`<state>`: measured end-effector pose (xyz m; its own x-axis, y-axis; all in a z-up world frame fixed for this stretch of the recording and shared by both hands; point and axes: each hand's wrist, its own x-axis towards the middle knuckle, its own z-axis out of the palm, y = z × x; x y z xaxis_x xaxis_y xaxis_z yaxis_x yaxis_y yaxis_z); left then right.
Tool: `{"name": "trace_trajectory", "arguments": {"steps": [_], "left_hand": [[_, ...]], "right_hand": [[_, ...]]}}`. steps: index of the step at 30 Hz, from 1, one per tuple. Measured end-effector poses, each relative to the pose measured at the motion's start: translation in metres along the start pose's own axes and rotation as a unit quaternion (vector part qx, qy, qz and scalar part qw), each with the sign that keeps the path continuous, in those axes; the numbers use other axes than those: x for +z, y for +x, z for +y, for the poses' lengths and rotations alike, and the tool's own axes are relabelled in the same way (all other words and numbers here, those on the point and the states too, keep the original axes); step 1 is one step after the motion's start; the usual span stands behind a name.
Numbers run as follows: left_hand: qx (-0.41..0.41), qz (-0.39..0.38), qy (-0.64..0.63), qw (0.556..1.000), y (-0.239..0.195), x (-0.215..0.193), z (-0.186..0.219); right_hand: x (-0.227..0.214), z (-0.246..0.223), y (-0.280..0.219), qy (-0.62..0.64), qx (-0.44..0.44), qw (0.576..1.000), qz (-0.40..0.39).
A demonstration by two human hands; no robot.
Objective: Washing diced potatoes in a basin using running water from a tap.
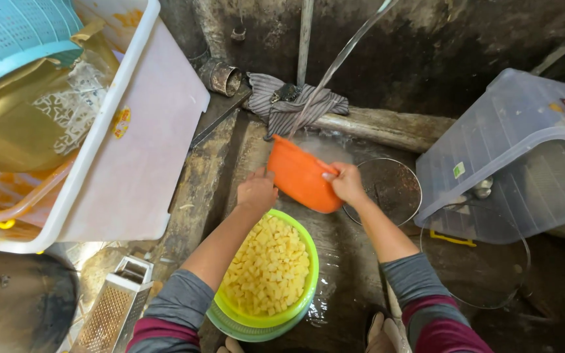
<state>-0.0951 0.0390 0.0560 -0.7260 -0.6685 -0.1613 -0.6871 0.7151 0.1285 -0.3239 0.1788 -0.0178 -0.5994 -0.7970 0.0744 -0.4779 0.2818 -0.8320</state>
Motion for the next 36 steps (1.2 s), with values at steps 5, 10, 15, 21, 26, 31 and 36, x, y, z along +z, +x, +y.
{"name": "trace_trajectory", "arguments": {"steps": [5,10,15,21,26,31,36], "left_hand": [[-0.022,-0.004,0.002,1.000,0.001,-0.002,-0.016],[-0.047,-0.015,0.014,0.999,-0.003,-0.003,-0.037],[-0.068,-0.027,0.014,0.997,-0.009,0.001,-0.063],[-0.107,-0.117,-0.004,0.987,-0.050,0.010,-0.108],[-0.137,-0.266,0.010,0.954,-0.108,0.054,-0.145],[-0.216,-0.380,-0.107,0.893,-0.157,0.087,-0.171],[-0.279,-0.317,-0.421,0.803,-0.175,0.112,-0.179]], "right_hand": [[-0.011,0.034,0.011,0.180,0.053,0.982,0.016],[-0.045,0.050,0.017,0.325,0.108,0.936,0.082],[-0.067,0.036,0.014,0.500,0.175,0.829,0.179],[-0.002,-0.017,-0.005,0.074,-0.079,0.992,0.059],[0.071,0.010,-0.047,-0.167,-0.231,0.958,0.011],[0.069,-0.003,-0.079,-0.180,-0.249,0.946,-0.106],[0.071,0.005,-0.119,-0.106,-0.121,0.985,-0.058]]}}
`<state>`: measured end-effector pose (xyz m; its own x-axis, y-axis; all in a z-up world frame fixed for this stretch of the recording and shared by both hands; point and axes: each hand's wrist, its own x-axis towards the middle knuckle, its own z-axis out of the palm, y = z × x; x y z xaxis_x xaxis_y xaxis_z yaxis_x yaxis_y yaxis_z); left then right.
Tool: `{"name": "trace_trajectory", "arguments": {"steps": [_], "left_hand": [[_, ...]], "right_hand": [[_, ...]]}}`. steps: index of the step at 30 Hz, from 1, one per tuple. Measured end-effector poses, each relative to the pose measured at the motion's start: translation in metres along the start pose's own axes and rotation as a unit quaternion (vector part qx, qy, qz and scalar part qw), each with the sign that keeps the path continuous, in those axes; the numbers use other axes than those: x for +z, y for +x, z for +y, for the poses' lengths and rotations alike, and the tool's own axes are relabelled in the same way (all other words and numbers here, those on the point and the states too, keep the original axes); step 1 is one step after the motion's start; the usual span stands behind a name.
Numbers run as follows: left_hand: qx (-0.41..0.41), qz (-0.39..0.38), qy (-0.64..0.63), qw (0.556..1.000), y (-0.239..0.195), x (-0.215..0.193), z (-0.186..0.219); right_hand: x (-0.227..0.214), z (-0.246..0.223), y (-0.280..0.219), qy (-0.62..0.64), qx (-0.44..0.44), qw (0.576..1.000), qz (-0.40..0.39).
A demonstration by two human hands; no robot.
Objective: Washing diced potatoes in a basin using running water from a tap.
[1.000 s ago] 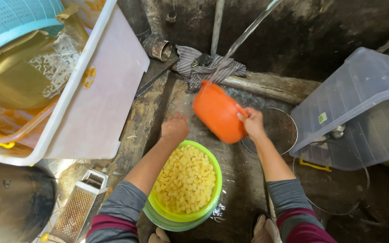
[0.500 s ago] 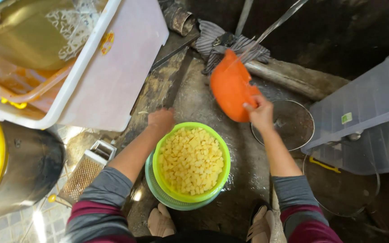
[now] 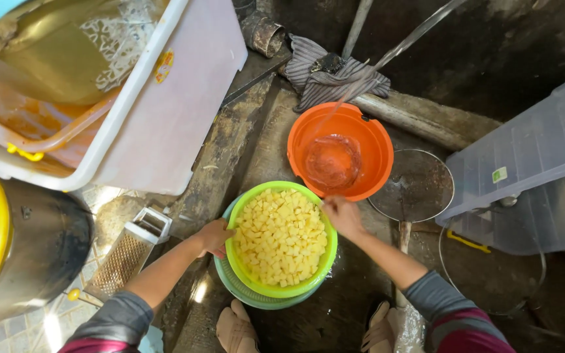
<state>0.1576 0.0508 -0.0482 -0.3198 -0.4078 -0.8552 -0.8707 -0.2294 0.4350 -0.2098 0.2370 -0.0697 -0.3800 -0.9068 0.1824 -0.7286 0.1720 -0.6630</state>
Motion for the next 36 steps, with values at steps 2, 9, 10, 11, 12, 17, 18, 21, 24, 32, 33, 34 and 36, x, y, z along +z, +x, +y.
{"name": "trace_trajectory", "arguments": {"steps": [2,9,10,11,12,17,18,21,24,32,33,34,36], "left_hand": [[0.013,0.006,-0.039,0.999,0.016,0.015,-0.017],[0.037,0.045,-0.091,0.994,-0.009,0.011,0.020],[0.034,0.043,-0.090,0.994,-0.018,0.008,0.031],[0.053,0.028,-0.104,0.993,-0.026,0.004,0.043],[0.071,0.013,-0.120,0.990,-0.034,0.001,0.053],[0.145,0.003,-0.130,0.981,-0.067,0.008,0.152],[0.164,-0.008,-0.153,0.975,-0.067,0.014,0.172],[0.210,-0.007,-0.179,0.961,0.000,0.043,0.224],[0.239,0.032,-0.211,0.947,0.078,0.071,0.268],[0.204,0.563,0.028,0.801,0.164,0.101,0.264],[0.142,0.689,0.023,0.711,0.156,0.093,0.261],[0.142,0.687,0.025,0.712,0.196,0.099,0.249],[0.177,0.337,-0.093,0.920,0.276,0.104,0.226]], "right_hand": [[0.005,-0.008,-0.020,-0.011,0.081,0.993,-0.090],[-0.010,-0.016,-0.028,-0.009,0.202,0.969,-0.144],[-0.029,-0.025,-0.022,-0.008,0.205,0.968,-0.145],[-0.048,-0.033,-0.016,0.027,0.187,0.972,-0.139],[-0.067,-0.041,-0.009,0.061,0.167,0.975,-0.134],[-0.172,-0.055,0.051,0.154,0.251,0.952,-0.082],[-0.185,-0.042,0.061,0.216,0.250,0.944,-0.011],[-0.225,-0.028,0.088,0.239,0.225,0.939,0.098],[-0.230,0.002,0.114,0.186,0.204,0.944,0.180],[-0.145,0.052,0.159,0.103,0.089,0.960,0.246],[-0.134,0.049,0.162,0.074,0.067,0.963,0.249],[-0.125,0.054,0.159,0.074,0.071,0.963,0.249],[-0.105,0.060,0.158,-0.059,-0.004,0.965,0.254]]}}
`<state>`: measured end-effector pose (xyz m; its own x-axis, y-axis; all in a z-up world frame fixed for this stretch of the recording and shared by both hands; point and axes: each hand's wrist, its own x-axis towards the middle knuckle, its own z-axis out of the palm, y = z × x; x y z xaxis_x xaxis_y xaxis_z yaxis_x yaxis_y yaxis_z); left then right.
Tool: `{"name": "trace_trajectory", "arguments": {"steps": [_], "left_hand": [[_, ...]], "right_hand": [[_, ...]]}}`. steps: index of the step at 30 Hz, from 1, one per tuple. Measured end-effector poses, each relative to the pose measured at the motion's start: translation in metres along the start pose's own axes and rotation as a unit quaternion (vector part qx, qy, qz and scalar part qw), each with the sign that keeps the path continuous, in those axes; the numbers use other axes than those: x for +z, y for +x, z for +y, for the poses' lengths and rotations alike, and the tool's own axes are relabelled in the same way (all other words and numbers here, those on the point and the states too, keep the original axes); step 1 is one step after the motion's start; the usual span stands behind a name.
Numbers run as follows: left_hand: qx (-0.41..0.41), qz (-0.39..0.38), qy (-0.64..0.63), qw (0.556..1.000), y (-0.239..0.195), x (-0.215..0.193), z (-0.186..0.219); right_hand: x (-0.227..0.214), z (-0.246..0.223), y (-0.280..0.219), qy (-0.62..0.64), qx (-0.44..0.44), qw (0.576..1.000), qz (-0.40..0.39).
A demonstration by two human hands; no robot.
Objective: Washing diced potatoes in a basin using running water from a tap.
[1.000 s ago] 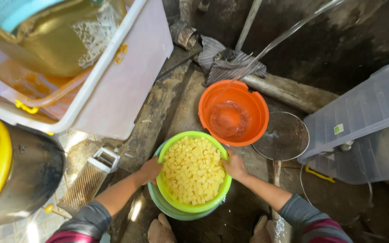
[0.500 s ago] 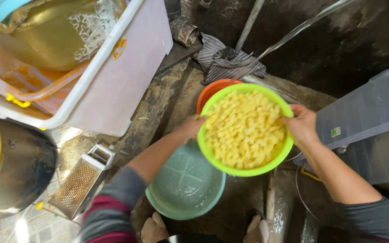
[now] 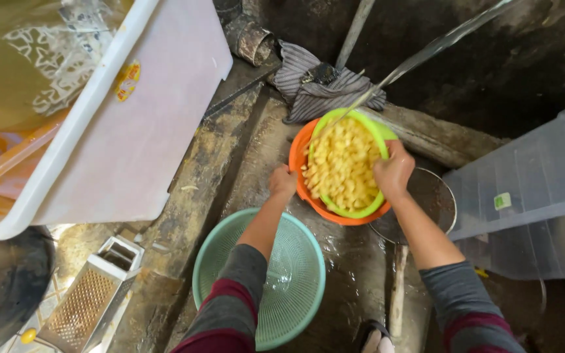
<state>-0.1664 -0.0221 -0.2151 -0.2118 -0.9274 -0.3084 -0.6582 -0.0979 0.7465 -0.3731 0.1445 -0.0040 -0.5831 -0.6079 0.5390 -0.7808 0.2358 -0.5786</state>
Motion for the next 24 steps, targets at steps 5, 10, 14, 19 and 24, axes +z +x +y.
{"name": "trace_trajectory", "arguments": {"steps": [5,10,14,19,24], "left_hand": [[0.041,-0.017,-0.013,0.999,-0.007,-0.014,-0.005],[0.012,-0.035,-0.080,0.996,-0.007,-0.040,0.012],[0.030,-0.008,-0.076,0.997,-0.001,-0.037,-0.005],[0.002,-0.031,-0.002,1.000,-0.013,-0.054,0.003],[-0.009,-0.014,0.022,1.000,-0.026,-0.063,0.034]], "right_hand": [[-0.001,-0.009,-0.004,-0.109,-0.085,0.988,-0.070],[-0.013,-0.029,0.006,-0.131,-0.184,0.972,-0.068],[-0.026,-0.051,0.015,-0.137,-0.242,0.959,-0.060],[-0.042,-0.070,0.023,-0.143,-0.277,0.949,-0.041],[-0.048,-0.073,0.024,-0.186,-0.350,0.917,-0.051]]}}
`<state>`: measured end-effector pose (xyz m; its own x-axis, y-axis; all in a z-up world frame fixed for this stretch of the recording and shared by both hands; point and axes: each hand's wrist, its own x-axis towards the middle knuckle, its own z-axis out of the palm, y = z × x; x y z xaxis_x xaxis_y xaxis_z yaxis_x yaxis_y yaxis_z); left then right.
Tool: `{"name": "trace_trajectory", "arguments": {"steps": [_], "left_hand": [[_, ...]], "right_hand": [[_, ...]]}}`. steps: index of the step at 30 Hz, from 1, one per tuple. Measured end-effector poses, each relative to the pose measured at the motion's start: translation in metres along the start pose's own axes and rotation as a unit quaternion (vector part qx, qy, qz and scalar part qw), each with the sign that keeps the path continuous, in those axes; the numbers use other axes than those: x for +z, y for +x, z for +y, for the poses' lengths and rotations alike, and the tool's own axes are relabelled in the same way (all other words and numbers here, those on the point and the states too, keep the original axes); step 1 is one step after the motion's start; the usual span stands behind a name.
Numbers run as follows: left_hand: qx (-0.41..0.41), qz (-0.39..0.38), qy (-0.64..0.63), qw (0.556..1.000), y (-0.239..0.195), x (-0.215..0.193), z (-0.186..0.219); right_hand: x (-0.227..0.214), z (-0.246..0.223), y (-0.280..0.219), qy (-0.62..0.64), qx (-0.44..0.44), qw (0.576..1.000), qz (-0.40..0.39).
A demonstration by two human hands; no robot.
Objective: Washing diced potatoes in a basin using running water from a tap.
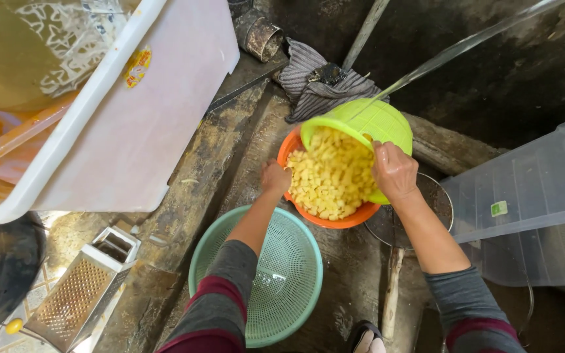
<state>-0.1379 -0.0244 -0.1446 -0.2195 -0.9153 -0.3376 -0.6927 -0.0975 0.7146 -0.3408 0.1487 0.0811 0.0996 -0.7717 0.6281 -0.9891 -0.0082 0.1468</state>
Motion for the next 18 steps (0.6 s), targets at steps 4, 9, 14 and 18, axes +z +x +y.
{"name": "trace_trajectory", "arguments": {"steps": [4,9,14,18], "left_hand": [[0.141,0.166,0.057,0.974,0.003,0.013,0.027],[-0.083,-0.141,-0.444,0.881,0.002,0.002,0.080],[-0.114,-0.136,-0.465,0.867,0.003,0.023,0.045],[-0.153,-0.125,-0.429,0.881,0.003,0.026,0.006]], "right_hand": [[-0.002,0.005,-0.005,-0.039,-0.040,0.998,-0.003],[0.017,0.002,-0.027,-0.047,-0.126,0.991,0.010],[0.029,-0.036,-0.052,0.031,-0.179,0.983,0.000],[0.038,-0.055,-0.078,0.053,-0.231,0.971,-0.030]]}}
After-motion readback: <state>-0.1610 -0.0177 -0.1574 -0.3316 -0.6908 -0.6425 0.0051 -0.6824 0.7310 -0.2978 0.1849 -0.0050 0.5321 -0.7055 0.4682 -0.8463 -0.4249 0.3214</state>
